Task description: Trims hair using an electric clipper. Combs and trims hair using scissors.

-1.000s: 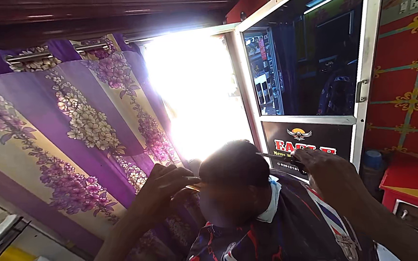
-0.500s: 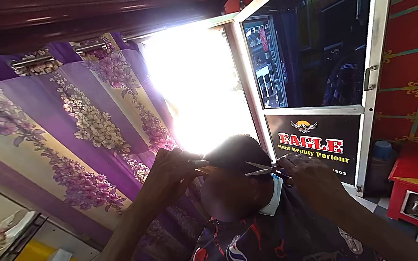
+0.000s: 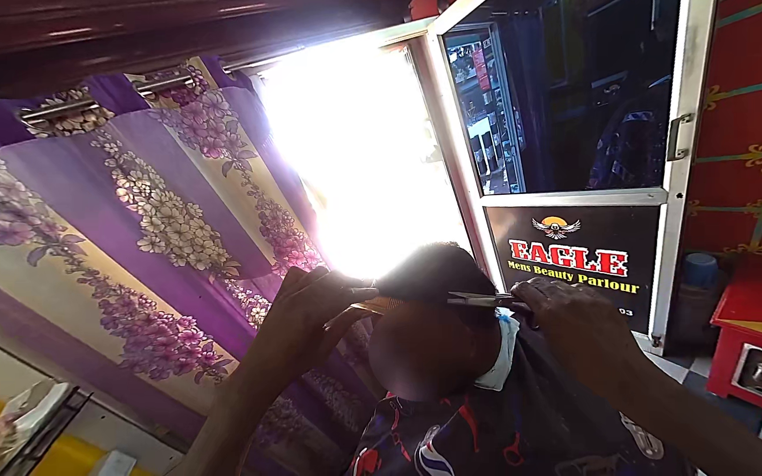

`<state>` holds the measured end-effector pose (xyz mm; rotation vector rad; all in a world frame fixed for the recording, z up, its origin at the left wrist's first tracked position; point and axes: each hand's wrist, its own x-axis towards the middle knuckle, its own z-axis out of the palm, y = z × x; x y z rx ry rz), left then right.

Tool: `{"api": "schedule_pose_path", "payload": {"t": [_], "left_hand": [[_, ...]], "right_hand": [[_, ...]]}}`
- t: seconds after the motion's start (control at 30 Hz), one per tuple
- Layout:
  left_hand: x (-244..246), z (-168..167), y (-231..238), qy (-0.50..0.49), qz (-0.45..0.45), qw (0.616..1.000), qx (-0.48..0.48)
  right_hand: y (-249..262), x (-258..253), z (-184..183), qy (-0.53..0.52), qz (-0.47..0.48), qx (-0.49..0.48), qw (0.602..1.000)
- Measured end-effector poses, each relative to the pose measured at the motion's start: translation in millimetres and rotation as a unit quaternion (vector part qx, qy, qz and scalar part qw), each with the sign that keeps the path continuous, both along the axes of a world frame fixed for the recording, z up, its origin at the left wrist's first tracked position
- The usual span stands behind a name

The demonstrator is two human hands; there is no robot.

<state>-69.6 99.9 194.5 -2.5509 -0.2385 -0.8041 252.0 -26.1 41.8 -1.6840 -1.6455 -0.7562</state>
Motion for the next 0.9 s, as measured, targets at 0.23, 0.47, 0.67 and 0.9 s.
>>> {"api": "schedule_pose_path", "payload": {"t": [0.23,0.47,0.67,0.9], "left_hand": [[3,-4,0,-0.020,0.002,1.000,0.012],[3,-4,-1,-0.026,0.001,1.000,0.014],[4,-2,-3,-0.027,0.001,1.000,0.012],[1,-1,-6,-0.028,-0.013,1.000,-0.002]], "right_hand": [[5,-11,1,-0.044,-0.014,-0.006,0.999],[6,-26,2,-0.056,-0.001,-0.004,0.998],[6,-26,3,-0.053,-0.010,0.003,0.999],[6,-17,-1,0.000,0.021,0.023,1.000]]}}
